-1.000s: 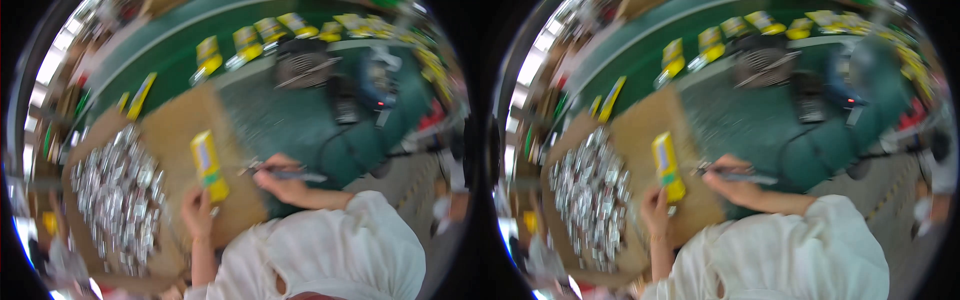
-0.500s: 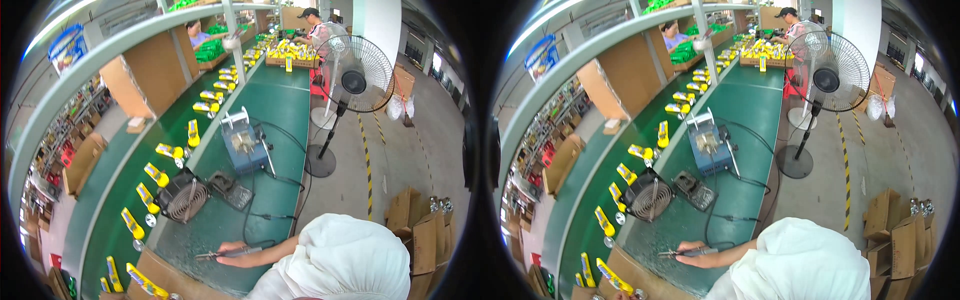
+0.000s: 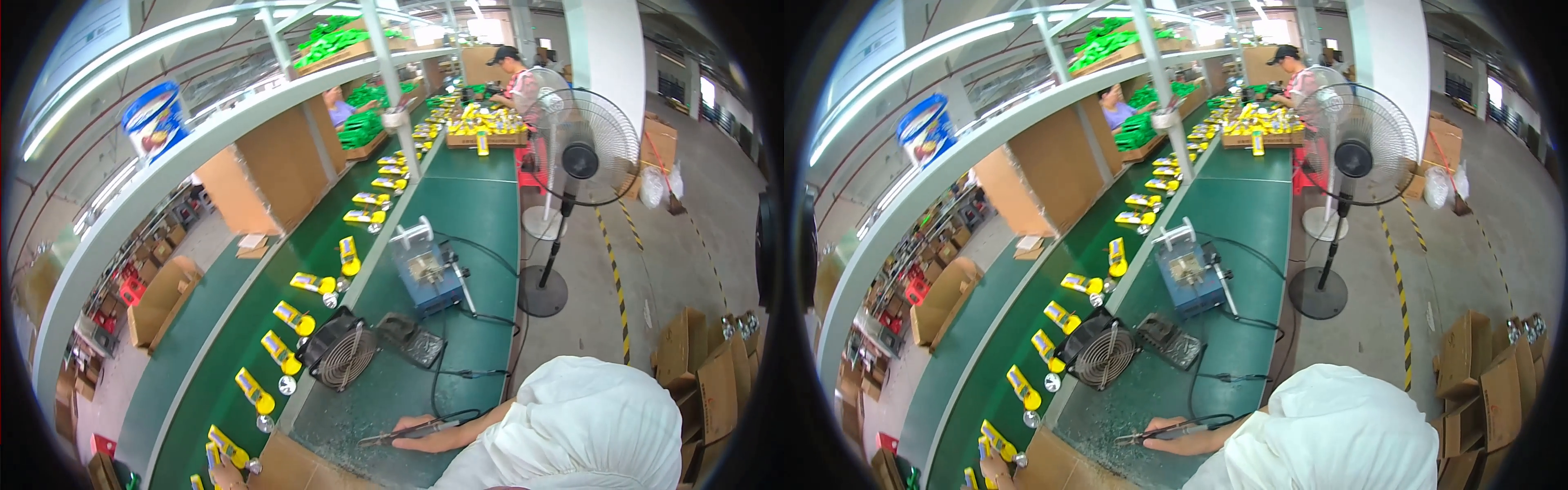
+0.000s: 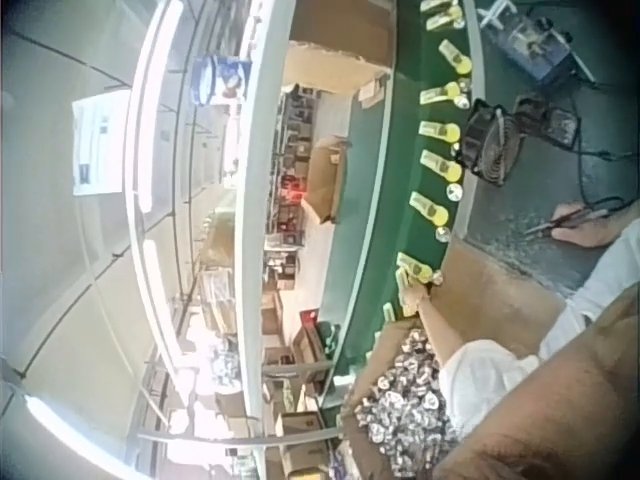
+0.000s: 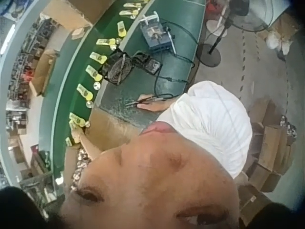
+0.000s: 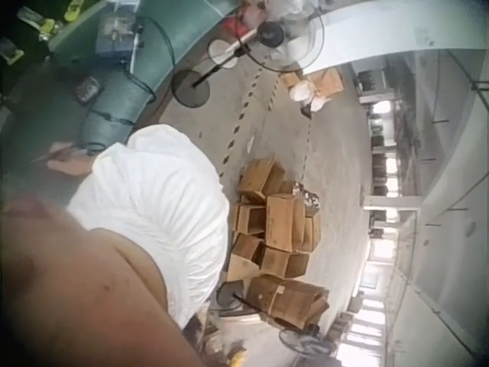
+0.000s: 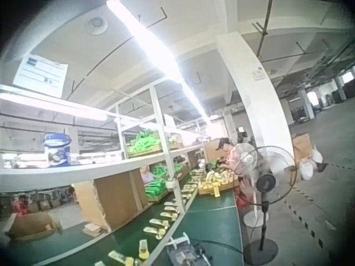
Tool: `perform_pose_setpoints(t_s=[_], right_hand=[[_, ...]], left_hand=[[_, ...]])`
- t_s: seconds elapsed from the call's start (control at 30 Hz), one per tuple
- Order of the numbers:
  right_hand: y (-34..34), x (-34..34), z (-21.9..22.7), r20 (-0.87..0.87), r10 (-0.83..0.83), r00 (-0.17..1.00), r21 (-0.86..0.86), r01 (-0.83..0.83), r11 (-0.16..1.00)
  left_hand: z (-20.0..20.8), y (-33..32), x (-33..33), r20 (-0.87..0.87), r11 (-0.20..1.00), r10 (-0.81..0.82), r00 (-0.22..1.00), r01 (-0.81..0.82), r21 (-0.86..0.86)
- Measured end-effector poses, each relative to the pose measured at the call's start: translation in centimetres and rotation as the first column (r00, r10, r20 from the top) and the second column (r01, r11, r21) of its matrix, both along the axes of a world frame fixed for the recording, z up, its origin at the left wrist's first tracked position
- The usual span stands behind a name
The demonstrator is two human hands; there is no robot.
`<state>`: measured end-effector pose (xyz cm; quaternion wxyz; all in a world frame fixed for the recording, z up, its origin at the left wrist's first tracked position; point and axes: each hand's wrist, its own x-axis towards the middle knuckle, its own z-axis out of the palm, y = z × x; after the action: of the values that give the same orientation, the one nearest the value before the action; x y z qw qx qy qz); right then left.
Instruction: Soldering wires onto circuit boards for flashlight assembly at a factory workstation.
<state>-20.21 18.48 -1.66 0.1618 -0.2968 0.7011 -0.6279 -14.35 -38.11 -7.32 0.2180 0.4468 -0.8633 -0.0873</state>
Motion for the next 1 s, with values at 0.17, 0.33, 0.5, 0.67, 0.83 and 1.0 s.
perform_pose_setpoints(t_s=[0.17, 0.33, 0.5, 0.67, 0.83, 1.0], right_hand=[[0.0, -0.1, -0.1, 0.031, -0.019, 0.999, 0.047, 0.018, 0.999], [-0.1, 0.1, -1.4, -0.083, -0.065, 0.994, 0.074, 0.071, 0.995], [-0.1, -0.5, -1.4, -0.089, -0.047, 0.995, 0.096, 0.055, 0.994], [-0.4, -0.3, -1.0, -0.189, -0.002, 0.982, 0.099, 0.021, 0.995], [-0.8, -0.1, -1.1, -0.206, -0.035, 0.978, 0.089, 0.054, 0.995], [-0.5, 0.0, -1.2, -0.211, -0.082, 0.974, 0.055, 0.095, 0.994]], left_hand=[[9.2, 7.3, 0.8, 0.13, 0.965, 0.261, 0.957, -0.253, -0.072], [5.1, 0.4, 1.2, 0.472, 0.932, 0.167, 0.865, -0.294, 0.21], [4.6, 2.9, -0.3, 0.385, 0.953, 0.29, 0.876, -0.303, -0.026], [3.0, 2.6, 0.2, 0.313, 0.935, 0.304, 0.9, -0.22, -0.278], [2.2, 1.9, -0.1, 0.294, 0.959, 0.228, 0.928, -0.163, -0.231], [2.5, -1.5, -0.5, 0.213, 0.978, -0.156, 0.965, 0.12, 0.17]])
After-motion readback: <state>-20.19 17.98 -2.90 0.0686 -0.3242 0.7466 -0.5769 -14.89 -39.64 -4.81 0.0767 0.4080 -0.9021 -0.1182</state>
